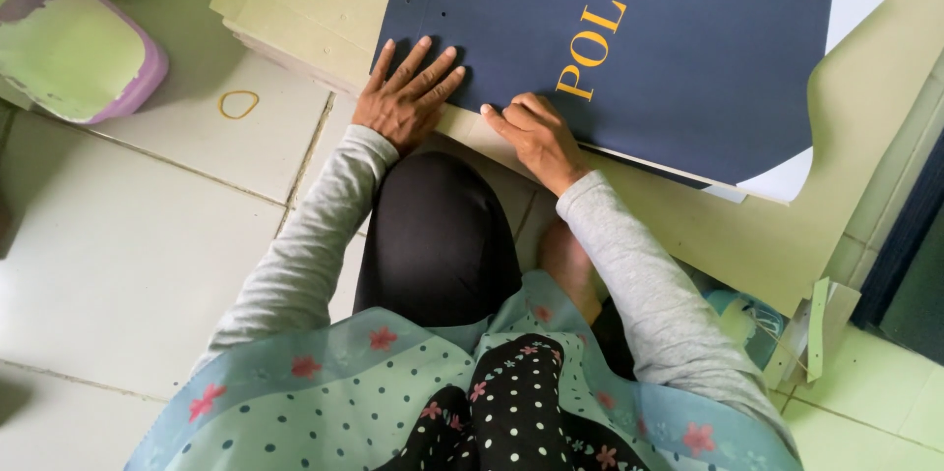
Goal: The person folds a dark blue cover sheet with gold lettering over a white paper insert, smoothing the edges to secure it. They then place the finished cover aside and pick up a small white rectangular piece, applying a white substance to it with a small stick before pressing it onto a surface.
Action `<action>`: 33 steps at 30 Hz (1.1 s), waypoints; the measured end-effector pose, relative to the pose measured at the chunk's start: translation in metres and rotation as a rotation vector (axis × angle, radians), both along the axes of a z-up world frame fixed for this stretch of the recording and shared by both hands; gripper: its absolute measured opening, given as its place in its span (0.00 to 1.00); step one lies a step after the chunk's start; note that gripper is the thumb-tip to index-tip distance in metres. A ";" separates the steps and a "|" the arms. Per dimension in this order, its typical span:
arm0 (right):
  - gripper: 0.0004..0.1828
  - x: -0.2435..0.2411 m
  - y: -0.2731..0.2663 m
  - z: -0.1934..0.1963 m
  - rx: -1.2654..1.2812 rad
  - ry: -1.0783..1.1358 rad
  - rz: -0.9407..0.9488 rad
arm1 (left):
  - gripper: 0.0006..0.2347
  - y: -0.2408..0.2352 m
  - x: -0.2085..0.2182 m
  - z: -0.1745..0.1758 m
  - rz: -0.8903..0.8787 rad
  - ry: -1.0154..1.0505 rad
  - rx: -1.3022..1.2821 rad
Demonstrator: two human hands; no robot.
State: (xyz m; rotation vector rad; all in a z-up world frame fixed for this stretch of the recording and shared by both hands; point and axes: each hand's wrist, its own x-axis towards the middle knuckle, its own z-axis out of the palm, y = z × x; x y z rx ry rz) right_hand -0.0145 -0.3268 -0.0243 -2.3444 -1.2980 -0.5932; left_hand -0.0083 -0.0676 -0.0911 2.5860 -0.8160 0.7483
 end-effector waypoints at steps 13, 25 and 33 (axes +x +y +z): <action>0.11 -0.033 -0.086 0.031 -0.125 -0.184 -0.117 | 0.24 0.013 -0.002 0.029 -0.145 0.510 0.155; 0.13 -0.043 -0.113 0.030 -0.118 -0.277 -0.085 | 0.26 0.006 0.012 0.007 -0.169 0.281 0.130; 0.14 -0.045 -0.115 0.013 -0.162 -0.279 -0.137 | 0.16 -0.095 0.044 0.013 -0.621 -0.128 0.021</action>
